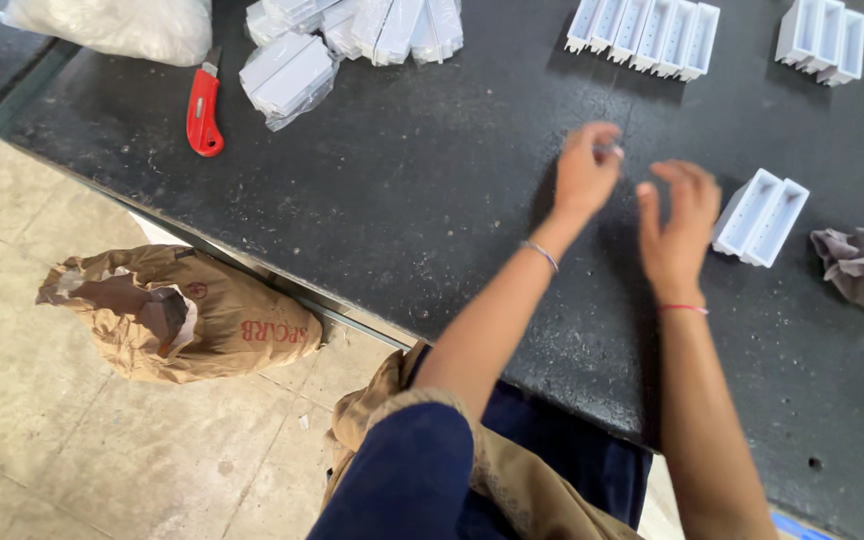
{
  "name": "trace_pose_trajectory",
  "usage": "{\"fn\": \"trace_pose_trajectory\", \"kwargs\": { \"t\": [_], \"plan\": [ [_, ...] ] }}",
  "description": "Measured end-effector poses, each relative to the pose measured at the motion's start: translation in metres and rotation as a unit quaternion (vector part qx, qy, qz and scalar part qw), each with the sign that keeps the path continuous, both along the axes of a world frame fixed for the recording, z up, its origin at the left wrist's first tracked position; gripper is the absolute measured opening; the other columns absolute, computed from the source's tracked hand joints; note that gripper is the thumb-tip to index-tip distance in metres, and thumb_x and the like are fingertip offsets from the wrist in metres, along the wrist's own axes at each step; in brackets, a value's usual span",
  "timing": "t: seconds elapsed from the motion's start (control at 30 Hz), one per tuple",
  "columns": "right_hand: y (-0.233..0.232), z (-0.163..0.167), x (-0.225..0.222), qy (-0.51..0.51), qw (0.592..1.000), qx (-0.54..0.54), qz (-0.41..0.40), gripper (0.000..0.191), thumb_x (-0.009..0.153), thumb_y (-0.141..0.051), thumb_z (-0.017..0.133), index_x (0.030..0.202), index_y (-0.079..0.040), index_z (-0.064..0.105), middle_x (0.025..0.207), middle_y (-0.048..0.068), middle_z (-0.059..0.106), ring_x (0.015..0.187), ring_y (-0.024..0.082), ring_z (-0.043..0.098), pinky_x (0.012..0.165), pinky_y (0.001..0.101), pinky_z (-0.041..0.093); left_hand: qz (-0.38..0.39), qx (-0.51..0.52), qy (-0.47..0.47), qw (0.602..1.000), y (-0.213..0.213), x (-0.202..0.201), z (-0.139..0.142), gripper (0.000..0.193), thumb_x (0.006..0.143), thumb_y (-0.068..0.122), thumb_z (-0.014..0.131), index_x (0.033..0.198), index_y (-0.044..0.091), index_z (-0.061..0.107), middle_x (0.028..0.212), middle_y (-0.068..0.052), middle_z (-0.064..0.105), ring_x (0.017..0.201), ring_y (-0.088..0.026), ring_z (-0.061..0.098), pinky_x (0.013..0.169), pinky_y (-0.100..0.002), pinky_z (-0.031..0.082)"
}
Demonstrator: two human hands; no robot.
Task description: The person wipes white plastic parts with a cloth, then places them into clear plastic bags. The person handles the parts one at a time, wiping each before bagging. A utility knife and a bottle are visible on the table but not used.
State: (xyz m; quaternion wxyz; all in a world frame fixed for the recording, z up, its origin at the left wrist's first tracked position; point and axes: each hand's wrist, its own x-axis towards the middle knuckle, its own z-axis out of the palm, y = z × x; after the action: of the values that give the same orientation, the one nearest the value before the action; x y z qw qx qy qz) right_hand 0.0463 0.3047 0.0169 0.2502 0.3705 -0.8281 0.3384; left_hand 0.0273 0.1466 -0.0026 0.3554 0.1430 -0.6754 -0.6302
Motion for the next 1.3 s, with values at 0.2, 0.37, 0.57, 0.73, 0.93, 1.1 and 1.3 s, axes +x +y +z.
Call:
{"fn": "trace_pose_trajectory", "kwargs": {
  "t": [0.2, 0.37, 0.57, 0.73, 0.93, 1.1, 1.3],
  "plan": [
    [0.001, 0.001, -0.006, -0.078, 0.996, -0.029, -0.014, 0.017, 0.105, -0.013, 0.069, 0.117, -0.002, 0.069, 0.121, 0.015, 0.063, 0.106, 0.030, 0.062, 0.089, 0.0385, 0.052, 0.231, -0.424, -0.178, 0.857, -0.132, -0.019, 0.051, 0.072, 0.084, 0.019, 0.072, 0.147, 0.004, 0.041, 0.159, -0.019, 0.037, 0.149, -0.039, 0.032, 0.124, -0.050, 0.026],
    [-0.010, -0.003, -0.024, -0.108, 0.992, -0.057, -0.008, 0.013, 0.103, -0.013, 0.069, 0.109, -0.002, 0.070, 0.112, 0.012, 0.065, 0.088, 0.022, 0.067, 0.077, 0.0303, 0.056, 0.164, -0.423, -0.347, 0.821, -0.200, -0.034, 0.074, 0.087, 0.090, 0.038, 0.071, 0.155, 0.001, 0.026, 0.163, -0.024, 0.021, 0.152, -0.038, 0.015, 0.125, -0.047, 0.013],
    [-0.007, -0.005, -0.029, -0.124, 0.990, -0.071, -0.011, 0.013, 0.104, -0.013, 0.069, 0.107, -0.001, 0.069, 0.108, 0.010, 0.065, 0.085, 0.022, 0.067, 0.077, 0.0311, 0.056, 0.187, -0.501, -0.298, 0.791, -0.205, -0.040, 0.056, 0.067, 0.096, 0.023, 0.067, 0.154, 0.005, 0.038, 0.163, -0.023, 0.027, 0.153, -0.038, 0.019, 0.124, -0.048, 0.017],
    [-0.002, -0.007, -0.022, -0.123, 0.990, -0.073, -0.019, 0.013, 0.103, -0.013, 0.068, 0.106, -0.001, 0.069, 0.105, 0.011, 0.065, 0.083, 0.022, 0.066, 0.074, 0.0311, 0.055, 0.168, -0.464, -0.294, 0.819, -0.198, -0.029, 0.067, 0.050, 0.095, 0.018, 0.064, 0.145, 0.013, 0.055, 0.161, -0.016, 0.035, 0.151, -0.039, 0.024, 0.122, -0.052, 0.021],
    [0.004, -0.008, -0.015, -0.116, 0.990, -0.080, -0.031, 0.014, 0.102, -0.015, 0.068, 0.104, -0.001, 0.069, 0.100, 0.010, 0.066, 0.078, 0.022, 0.066, 0.071, 0.0312, 0.053, 0.213, -0.445, -0.352, 0.795, -0.178, -0.023, 0.080, 0.047, 0.096, 0.009, 0.055, 0.142, 0.016, 0.056, 0.162, -0.008, 0.035, 0.147, -0.047, 0.022, 0.117, -0.065, 0.016],
    [0.003, -0.004, -0.014, -0.129, 0.988, -0.075, -0.044, 0.015, 0.102, -0.017, 0.068, 0.103, -0.002, 0.070, 0.097, 0.009, 0.064, 0.077, 0.022, 0.066, 0.069, 0.0316, 0.053, 0.188, -0.479, -0.314, 0.798, -0.182, -0.016, 0.074, 0.050, 0.093, 0.007, 0.055, 0.143, 0.015, 0.056, 0.161, -0.009, 0.037, 0.147, -0.042, 0.027, 0.118, -0.058, 0.019],
    [0.009, -0.001, -0.005, -0.137, 0.987, -0.067, -0.055, 0.015, 0.101, -0.018, 0.068, 0.103, -0.004, 0.070, 0.099, 0.009, 0.064, 0.075, 0.025, 0.067, 0.069, 0.0334, 0.054, 0.114, -0.538, -0.224, 0.805, -0.159, 0.012, 0.047, 0.051, 0.091, 0.008, 0.063, 0.142, 0.012, 0.059, 0.158, -0.011, 0.045, 0.145, -0.043, 0.035, 0.118, -0.051, 0.027]
  ]
}}
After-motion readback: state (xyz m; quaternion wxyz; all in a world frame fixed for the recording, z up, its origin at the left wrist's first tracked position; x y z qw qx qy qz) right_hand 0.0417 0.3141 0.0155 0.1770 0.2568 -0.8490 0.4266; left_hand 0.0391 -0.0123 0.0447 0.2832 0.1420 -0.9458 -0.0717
